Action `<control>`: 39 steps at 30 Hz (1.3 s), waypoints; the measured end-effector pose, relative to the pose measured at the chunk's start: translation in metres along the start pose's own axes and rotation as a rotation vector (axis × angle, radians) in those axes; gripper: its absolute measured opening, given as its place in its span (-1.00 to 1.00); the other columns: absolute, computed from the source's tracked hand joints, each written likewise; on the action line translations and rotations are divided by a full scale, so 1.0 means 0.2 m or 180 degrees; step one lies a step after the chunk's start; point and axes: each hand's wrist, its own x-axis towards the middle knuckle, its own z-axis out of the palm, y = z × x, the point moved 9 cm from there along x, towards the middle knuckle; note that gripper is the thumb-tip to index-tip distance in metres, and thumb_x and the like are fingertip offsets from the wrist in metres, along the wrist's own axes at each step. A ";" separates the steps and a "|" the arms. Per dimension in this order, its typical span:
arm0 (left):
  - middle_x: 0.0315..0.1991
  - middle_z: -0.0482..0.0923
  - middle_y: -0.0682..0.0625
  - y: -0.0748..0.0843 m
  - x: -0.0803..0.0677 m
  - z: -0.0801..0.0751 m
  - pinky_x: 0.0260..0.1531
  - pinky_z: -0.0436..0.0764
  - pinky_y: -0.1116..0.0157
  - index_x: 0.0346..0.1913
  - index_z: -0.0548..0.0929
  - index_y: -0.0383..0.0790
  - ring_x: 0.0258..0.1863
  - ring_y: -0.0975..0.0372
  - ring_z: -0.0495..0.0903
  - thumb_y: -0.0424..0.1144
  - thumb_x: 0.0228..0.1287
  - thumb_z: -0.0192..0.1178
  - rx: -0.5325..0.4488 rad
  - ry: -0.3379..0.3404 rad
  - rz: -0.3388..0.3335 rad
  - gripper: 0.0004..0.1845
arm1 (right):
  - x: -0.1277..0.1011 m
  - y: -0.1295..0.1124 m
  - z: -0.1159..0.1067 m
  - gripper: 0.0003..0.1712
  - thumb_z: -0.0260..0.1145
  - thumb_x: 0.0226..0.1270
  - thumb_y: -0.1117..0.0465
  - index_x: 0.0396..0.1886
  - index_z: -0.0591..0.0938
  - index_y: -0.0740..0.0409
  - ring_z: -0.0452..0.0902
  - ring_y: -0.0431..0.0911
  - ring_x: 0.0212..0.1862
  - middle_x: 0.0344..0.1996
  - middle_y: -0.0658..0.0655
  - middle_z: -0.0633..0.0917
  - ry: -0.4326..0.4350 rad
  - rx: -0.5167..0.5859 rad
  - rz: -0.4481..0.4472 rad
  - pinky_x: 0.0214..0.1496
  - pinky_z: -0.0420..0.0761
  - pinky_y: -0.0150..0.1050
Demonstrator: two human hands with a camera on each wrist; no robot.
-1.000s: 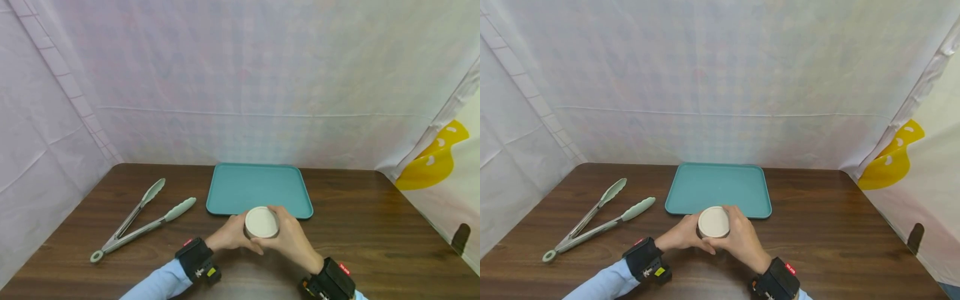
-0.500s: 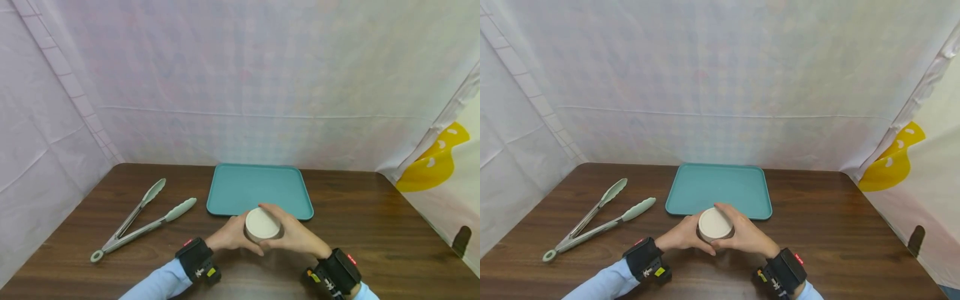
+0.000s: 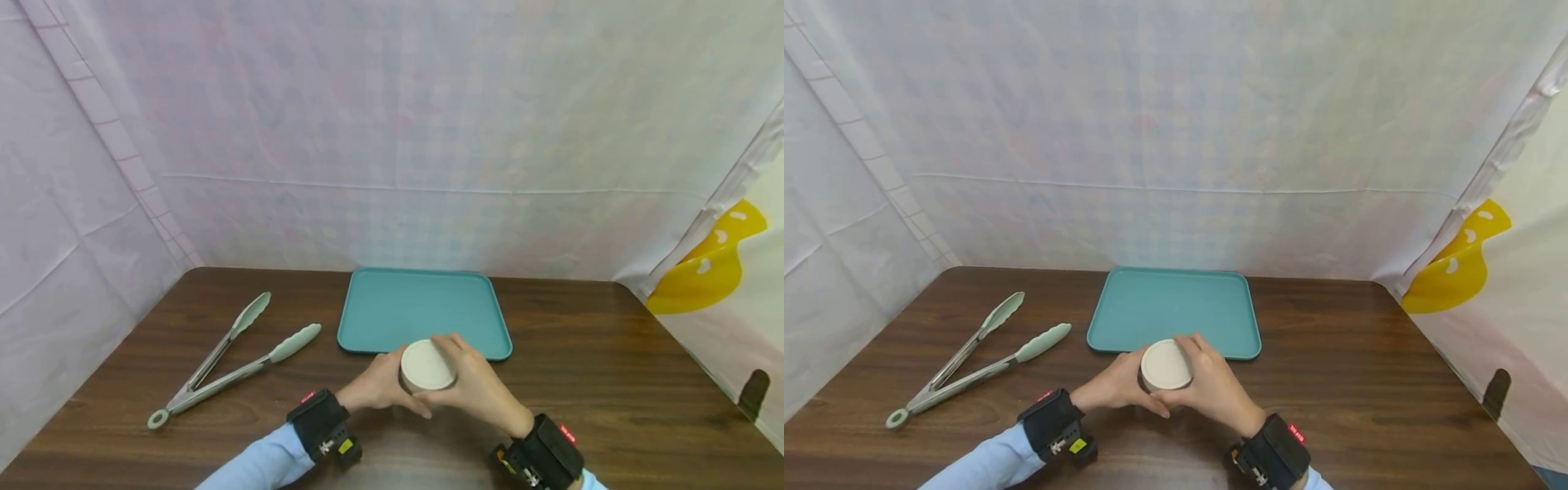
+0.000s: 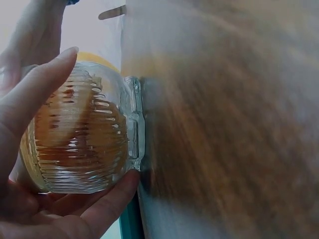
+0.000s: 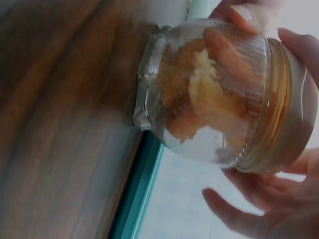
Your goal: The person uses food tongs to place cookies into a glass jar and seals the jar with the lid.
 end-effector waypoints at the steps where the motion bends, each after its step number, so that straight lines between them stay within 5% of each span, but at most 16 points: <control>1: 0.06 0.44 -0.08 0.00 0.00 0.00 -0.04 0.42 0.21 0.22 0.25 -0.25 0.00 0.10 0.45 -0.08 -0.36 0.51 -0.0004 0.0005 -0.0014 -0.02 | 0.00 0.00 0.00 -0.10 0.45 -0.20 -0.13 0.11 0.41 0.30 0.49 -0.04 -0.15 -0.14 0.12 0.48 0.0057 -0.0031 0.0028 -0.24 0.54 -0.26; 9: 0.04 0.44 -0.11 0.00 0.00 0.00 -0.05 0.42 0.19 0.21 0.24 -0.27 -0.01 0.09 0.46 -0.08 -0.34 0.50 -0.0008 -0.0010 -0.0064 -0.04 | -0.01 -0.02 -0.01 -0.05 0.44 -0.29 -0.25 0.02 0.44 0.32 0.48 -0.08 -0.26 -0.23 0.12 0.47 0.0318 -0.0294 0.0225 -0.36 0.52 -0.32; 15: 0.07 0.42 -0.11 0.00 0.00 0.01 -0.03 0.41 0.18 0.23 0.22 -0.26 0.02 0.08 0.44 -0.10 -0.33 0.50 -0.0074 -0.0029 -0.0057 -0.02 | -0.02 0.06 0.02 0.08 0.45 -0.23 -0.17 0.28 0.21 0.20 0.41 0.04 0.01 0.08 0.20 0.39 -0.0226 0.0359 0.0444 -0.13 0.48 -0.16; 19: 0.08 0.41 -0.10 0.00 0.00 0.01 -0.03 0.41 0.21 0.24 0.22 -0.25 0.03 0.08 0.44 -0.12 -0.32 0.50 -0.0131 -0.0056 -0.0046 -0.02 | -0.01 0.07 0.03 0.09 0.42 -0.11 -0.08 0.37 0.03 -0.02 0.19 0.11 0.22 0.30 0.17 0.17 -0.0665 0.0894 0.0307 0.02 0.38 -0.03; 25: 0.10 0.39 -0.10 0.00 0.00 0.01 -0.03 0.41 0.21 0.25 0.20 -0.25 0.04 0.08 0.43 -0.11 -0.33 0.50 -0.0118 -0.0066 -0.0038 0.00 | -0.01 0.09 0.06 -0.03 0.39 0.01 0.05 0.36 0.08 0.06 0.25 0.12 0.18 0.26 0.21 0.24 -0.0963 0.1228 0.0314 0.03 0.36 -0.04; 33: 0.09 0.41 -0.09 0.00 0.00 0.00 -0.02 0.41 0.20 0.23 0.23 -0.24 0.03 0.10 0.43 -0.08 -0.37 0.51 -0.0020 -0.0008 -0.0010 0.00 | 0.01 0.05 0.02 -0.05 0.43 -0.10 -0.03 0.27 0.25 0.26 0.42 0.06 -0.02 0.06 0.22 0.44 -0.0565 0.0637 0.0118 -0.11 0.46 -0.10; 39: 0.08 0.42 -0.08 0.00 0.00 0.00 -0.02 0.41 0.20 0.23 0.24 -0.22 0.03 0.10 0.43 -0.08 -0.38 0.52 -0.0066 -0.0007 -0.0029 0.00 | -0.01 0.05 0.01 -0.09 0.45 -0.15 -0.07 0.18 0.34 0.26 0.48 0.02 -0.08 -0.03 0.19 0.50 -0.0168 0.0446 0.0231 -0.18 0.51 -0.18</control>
